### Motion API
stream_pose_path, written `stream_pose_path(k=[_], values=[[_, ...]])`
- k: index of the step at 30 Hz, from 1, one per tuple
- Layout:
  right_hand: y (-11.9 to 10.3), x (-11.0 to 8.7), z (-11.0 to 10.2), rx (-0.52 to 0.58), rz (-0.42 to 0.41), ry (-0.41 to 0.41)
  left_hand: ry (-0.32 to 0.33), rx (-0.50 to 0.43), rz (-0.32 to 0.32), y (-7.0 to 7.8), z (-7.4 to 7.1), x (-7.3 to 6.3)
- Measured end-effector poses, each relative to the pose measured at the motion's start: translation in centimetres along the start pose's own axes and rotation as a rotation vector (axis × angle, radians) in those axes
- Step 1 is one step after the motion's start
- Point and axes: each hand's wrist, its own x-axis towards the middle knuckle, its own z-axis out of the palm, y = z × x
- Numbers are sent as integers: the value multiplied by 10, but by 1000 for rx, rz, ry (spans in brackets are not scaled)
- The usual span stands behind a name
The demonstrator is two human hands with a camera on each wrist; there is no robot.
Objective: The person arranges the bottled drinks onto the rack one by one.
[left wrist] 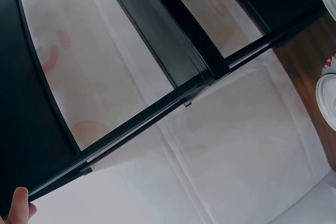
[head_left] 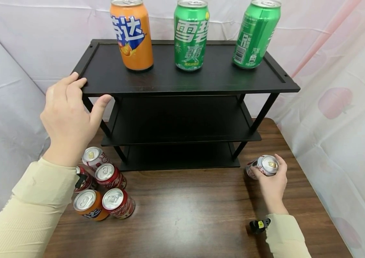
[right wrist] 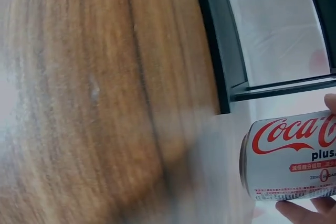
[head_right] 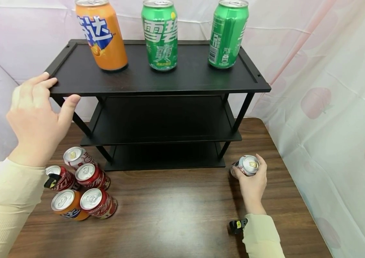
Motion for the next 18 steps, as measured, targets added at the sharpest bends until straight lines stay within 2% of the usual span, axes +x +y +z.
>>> stream_pose_path(k=[18], values=[[-28, -6, -13, 16, -5, 45, -9, 1, -3, 0, 0, 0]])
